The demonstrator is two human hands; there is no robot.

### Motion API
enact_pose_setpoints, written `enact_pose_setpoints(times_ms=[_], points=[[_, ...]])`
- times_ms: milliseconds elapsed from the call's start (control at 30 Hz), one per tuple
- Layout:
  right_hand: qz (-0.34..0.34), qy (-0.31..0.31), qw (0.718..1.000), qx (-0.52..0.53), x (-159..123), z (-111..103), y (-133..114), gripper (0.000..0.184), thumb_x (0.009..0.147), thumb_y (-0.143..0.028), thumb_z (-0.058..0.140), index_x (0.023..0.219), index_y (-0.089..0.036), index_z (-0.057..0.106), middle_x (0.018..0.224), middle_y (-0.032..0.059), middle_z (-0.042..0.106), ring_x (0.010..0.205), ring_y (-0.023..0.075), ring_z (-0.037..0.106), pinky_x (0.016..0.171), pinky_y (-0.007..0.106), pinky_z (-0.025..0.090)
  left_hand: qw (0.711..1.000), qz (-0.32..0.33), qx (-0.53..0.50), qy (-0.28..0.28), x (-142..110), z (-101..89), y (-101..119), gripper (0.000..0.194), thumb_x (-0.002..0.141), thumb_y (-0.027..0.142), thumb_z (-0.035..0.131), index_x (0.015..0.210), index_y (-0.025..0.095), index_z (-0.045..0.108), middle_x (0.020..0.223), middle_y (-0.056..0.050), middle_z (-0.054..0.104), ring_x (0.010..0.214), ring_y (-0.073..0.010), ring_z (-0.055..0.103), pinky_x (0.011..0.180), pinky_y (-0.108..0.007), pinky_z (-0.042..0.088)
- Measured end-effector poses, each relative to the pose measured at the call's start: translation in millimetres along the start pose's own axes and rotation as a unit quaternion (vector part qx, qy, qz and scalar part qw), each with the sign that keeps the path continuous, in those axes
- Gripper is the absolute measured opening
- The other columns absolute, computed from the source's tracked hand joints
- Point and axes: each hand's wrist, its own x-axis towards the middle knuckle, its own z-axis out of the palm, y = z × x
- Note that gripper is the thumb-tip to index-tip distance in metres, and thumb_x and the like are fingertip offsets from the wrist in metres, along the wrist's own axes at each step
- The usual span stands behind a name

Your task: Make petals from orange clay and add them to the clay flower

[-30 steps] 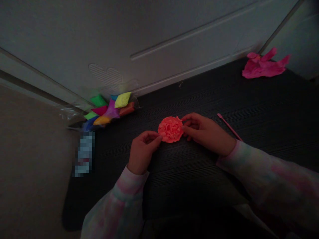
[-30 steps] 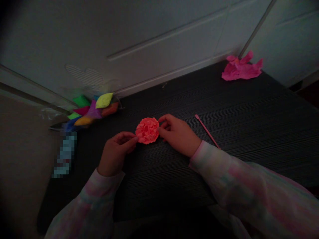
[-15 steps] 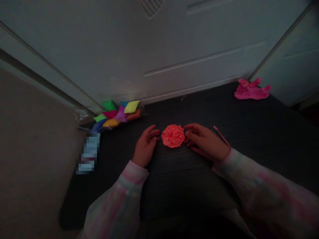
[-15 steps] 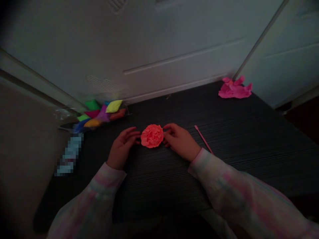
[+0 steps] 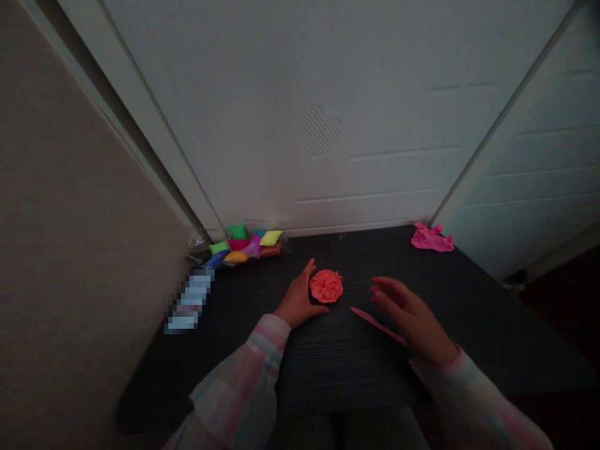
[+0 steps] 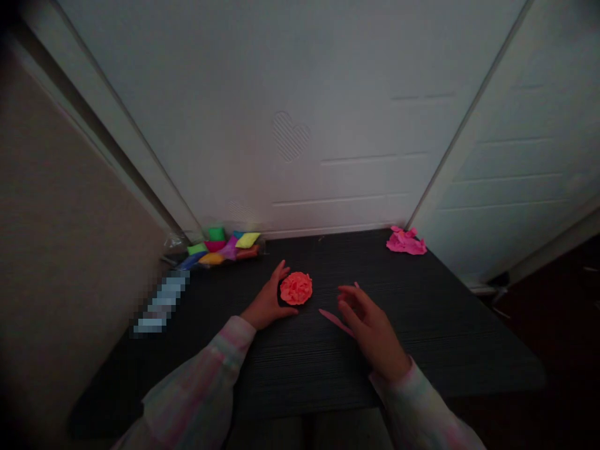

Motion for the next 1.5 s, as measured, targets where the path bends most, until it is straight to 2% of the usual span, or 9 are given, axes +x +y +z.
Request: enact_pose_setpoints(times_ms=[100,233,400,700,867,1033,1267,1433,1500], points=[[0.035,0.030,0.999,0.017,-33,-8,15,0.040,0.072,-0.045,0.054,0.102,-0.020,0.053,0.102,0.0079,0.059,0.089,0.0200,0.059,0.076,0.033,0.048,1.000,0.006,-0.012,0.001,4,3.9,1,0.111,0.048,0.019,0.076,0.136,0.016,0.008,0.133,-0.017,0.036,0.123,-0.0259,0.034,0.102,-0.042,0.022],[0.050,0.127,0.991,0.011,-58,-23,45,0.042,0.070,-0.048,0.054,0.101,-0.020,0.053,0.097,0.0069,0.061,0.086,0.0199,0.059,0.079,0.033,0.046,1.000,0.008,-0.029,0.002,6,6.4,1,0.102,0.054,0.017,0.072,0.136,0.018,0.010,0.128,-0.014,0.042,0.118,-0.0246,0.039,0.102,-0.041,0.024],[0.068,0.208,0.975,0.041,-61,-36,59,0.044,0.065,-0.048,0.057,0.098,-0.019,0.054,0.090,0.0064,0.063,0.079,0.0201,0.061,0.071,0.031,0.049,0.998,0.004,-0.061,0.009,5,5.9,6,0.096,0.059,0.018,0.069,0.135,0.020,0.011,0.123,-0.010,0.045,0.113,-0.0222,0.044,0.100,-0.039,0.028],[0.068,0.225,0.968,0.082,-56,-34,52,0.037,0.063,-0.043,0.060,0.091,-0.019,0.058,0.077,0.0043,0.065,0.070,0.0196,0.062,0.064,0.028,0.050,0.995,-0.009,-0.074,0.058,13,7.8,17,0.094,0.060,0.018,0.068,0.134,0.020,0.011,0.117,-0.009,0.044,0.108,-0.0212,0.047,0.098,-0.038,0.031],[0.061,0.211,0.973,0.070,-58,-35,50,0.037,0.066,-0.043,0.057,0.093,-0.018,0.058,0.079,0.0051,0.066,0.075,0.0194,0.062,0.070,0.028,0.049,0.997,0.033,-0.054,0.047,45,19.3,40,0.090,0.060,0.020,0.068,0.132,0.019,0.014,0.116,-0.009,0.044,0.108,-0.0210,0.046,0.097,-0.038,0.030],[0.056,0.215,0.971,0.091,-57,-35,46,0.032,0.067,-0.041,0.057,0.090,-0.018,0.060,0.080,0.0056,0.067,0.074,0.0192,0.063,0.068,0.027,0.051,0.994,0.065,-0.081,0.035,90,48.0,62,0.091,0.059,0.017,0.068,0.133,0.018,0.014,0.115,-0.009,0.045,0.105,-0.0197,0.048,0.094,-0.035,0.034],[0.038,0.192,0.976,0.098,-58,-34,52,0.030,0.073,-0.039,0.053,0.093,-0.020,0.060,0.085,0.0062,0.066,0.079,0.0192,0.063,0.070,0.026,0.051,0.994,0.079,-0.071,0.033,146,95.2,66,0.092,0.055,0.015,0.070,0.132,0.016,0.019,0.117,-0.012,0.043,0.111,-0.0235,0.044,0.096,-0.038,0.031],[0.028,0.169,0.981,0.093,-58,-36,56,0.028,0.073,-0.038,0.053,0.093,-0.020,0.062,0.087,0.0068,0.067,0.080,0.0189,0.063,0.072,0.025,0.050,0.994,0.086,-0.053,0.043,182,118.3,67,0.090,0.056,0.015,0.069,0.131,0.015,0.019,0.120,-0.013,0.042,0.115,-0.0254,0.040,0.097,-0.041,0.029],[0.019,0.187,0.978,0.088,-56,-34,59,0.028,0.073,-0.039,0.052,0.091,-0.020,0.062,0.084,0.0062,0.067,0.077,0.0181,0.063,0.069,0.024,0.050,0.994,0.088,-0.046,0.046,194,126.3,67,0.090,0.056,0.016,0.068,0.131,0.013,0.019,0.122,-0.015,0.041,0.116,-0.0260,0.038,0.097,-0.041,0.029]])
